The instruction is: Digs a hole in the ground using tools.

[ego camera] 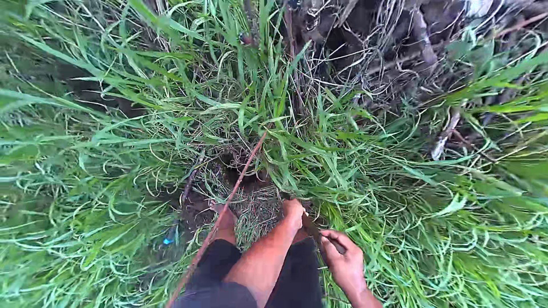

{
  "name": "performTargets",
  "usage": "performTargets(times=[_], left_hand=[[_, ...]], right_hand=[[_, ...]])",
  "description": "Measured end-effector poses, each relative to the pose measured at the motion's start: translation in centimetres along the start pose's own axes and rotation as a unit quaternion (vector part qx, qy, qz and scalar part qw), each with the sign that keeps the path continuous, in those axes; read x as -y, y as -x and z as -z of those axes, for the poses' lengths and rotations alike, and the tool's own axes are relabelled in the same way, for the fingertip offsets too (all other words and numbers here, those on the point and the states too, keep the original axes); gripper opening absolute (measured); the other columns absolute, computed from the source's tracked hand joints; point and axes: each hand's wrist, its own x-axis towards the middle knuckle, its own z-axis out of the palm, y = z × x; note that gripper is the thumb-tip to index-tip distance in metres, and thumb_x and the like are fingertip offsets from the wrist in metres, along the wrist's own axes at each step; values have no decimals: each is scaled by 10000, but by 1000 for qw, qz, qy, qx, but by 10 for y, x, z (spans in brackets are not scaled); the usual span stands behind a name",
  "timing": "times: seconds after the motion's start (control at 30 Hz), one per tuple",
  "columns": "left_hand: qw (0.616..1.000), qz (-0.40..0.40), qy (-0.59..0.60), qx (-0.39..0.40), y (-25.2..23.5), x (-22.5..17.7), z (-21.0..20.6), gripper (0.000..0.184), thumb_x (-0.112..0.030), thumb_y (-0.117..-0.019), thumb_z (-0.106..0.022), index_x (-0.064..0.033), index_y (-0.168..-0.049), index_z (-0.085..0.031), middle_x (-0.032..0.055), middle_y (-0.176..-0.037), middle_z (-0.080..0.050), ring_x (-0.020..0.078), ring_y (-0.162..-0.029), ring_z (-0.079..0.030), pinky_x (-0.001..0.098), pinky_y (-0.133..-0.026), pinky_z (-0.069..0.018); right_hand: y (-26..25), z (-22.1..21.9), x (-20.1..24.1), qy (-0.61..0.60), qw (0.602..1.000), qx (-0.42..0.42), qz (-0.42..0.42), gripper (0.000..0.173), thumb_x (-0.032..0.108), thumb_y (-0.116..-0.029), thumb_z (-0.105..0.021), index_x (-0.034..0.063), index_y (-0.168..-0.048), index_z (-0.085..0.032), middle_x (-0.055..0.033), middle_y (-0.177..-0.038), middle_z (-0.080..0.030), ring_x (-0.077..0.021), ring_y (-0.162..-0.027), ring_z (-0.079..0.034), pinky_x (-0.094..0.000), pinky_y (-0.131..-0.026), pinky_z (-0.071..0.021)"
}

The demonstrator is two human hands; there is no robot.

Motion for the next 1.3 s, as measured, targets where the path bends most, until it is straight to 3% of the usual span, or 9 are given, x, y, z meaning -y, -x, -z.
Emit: performTargets(times=[0.17,0.4,0.5,0.63,0.73,0.83,1.03,1.2,1.3], left_hand=[[999,-35,8,-38,-5,19,-52,351,-255,-1073,-472,17,-1287,-529,197,-933,-619,276,-669,-616,461,-609,-556],[998,-58,39,10,-49,63,1,329,-342,-1127,-375,-58,-1278,-447,65,-692,-528,174,-470,-530,346,-428,-514],[997,-76,15,-31,-57,72,-60,403,-363,-1122,-379,-31,-1337,-457,128,-819,-561,226,-557,-570,406,-516,-543],[992,-77,-47,-82,-60,78,-77,440,-358,-1116,-395,-1,-1355,-489,211,-947,-634,293,-690,-640,469,-633,-566],[995,-78,-39,-51,-61,65,-38,399,-351,-1110,-408,-11,-1296,-502,140,-813,-592,231,-577,-591,414,-541,-549],[994,-94,-17,-42,-64,68,-32,308,-258,-1096,-435,-1,-1246,-514,117,-776,-583,204,-542,-576,380,-509,-543],[983,-104,-108,-104,-79,79,-120,440,-299,-1068,-496,28,-1360,-533,267,-1194,-653,389,-1016,-670,574,-867,-561],[991,-120,-7,-61,-91,90,-56,430,-347,-1122,-385,-1,-1357,-483,185,-925,-622,274,-694,-634,455,-638,-566],[988,-117,-81,-65,-98,115,-60,435,-324,-1111,-413,12,-1372,-504,227,-1068,-665,323,-877,-691,497,-769,-590]], right_hand=[[-34,50,-51,-51,999,12,-11,171,114,-898,-663,88,-1022,-778,-23,-946,-769,-125,-769,-716,-327,-679,-626],[26,-11,-94,-79,996,14,25,175,121,-913,-663,85,-1045,-773,9,-981,-771,-68,-856,-728,-294,-779,-639],[-8,37,-146,-110,994,1,13,189,88,-893,-660,74,-1039,-778,-13,-983,-771,-101,-820,-727,-305,-737,-639],[-19,50,-154,-132,991,-9,-32,180,101,-889,-663,69,-1021,-780,-27,-959,-769,-108,-695,-689,-304,-605,-600],[0,10,-117,-112,993,-26,-14,171,123,-901,-677,70,-1031,-775,-16,-1008,-773,-94,-888,-734,-309,-806,-636],[-5,4,-123,-59,997,-43,-3,199,224,-946,-672,89,-1044,-781,-6,-992,-769,-70,-888,-726,-310,-821,-629],[-73,68,-202,39,989,-143,-13,252,243,-983,-615,41,-997,-765,-71,-918,-744,-110,-777,-685,-352,-740,-590],[-9,4,-170,55,987,-148,17,257,289,-951,-645,77,-1029,-767,-39,-934,-756,-97,-805,-715,-340,-743,-623],[-3,10,-207,87,979,-182,-18,276,298,-994,-608,64,-1006,-754,-71,-915,-744,-151,-817,-710,-408,-764,-607]])
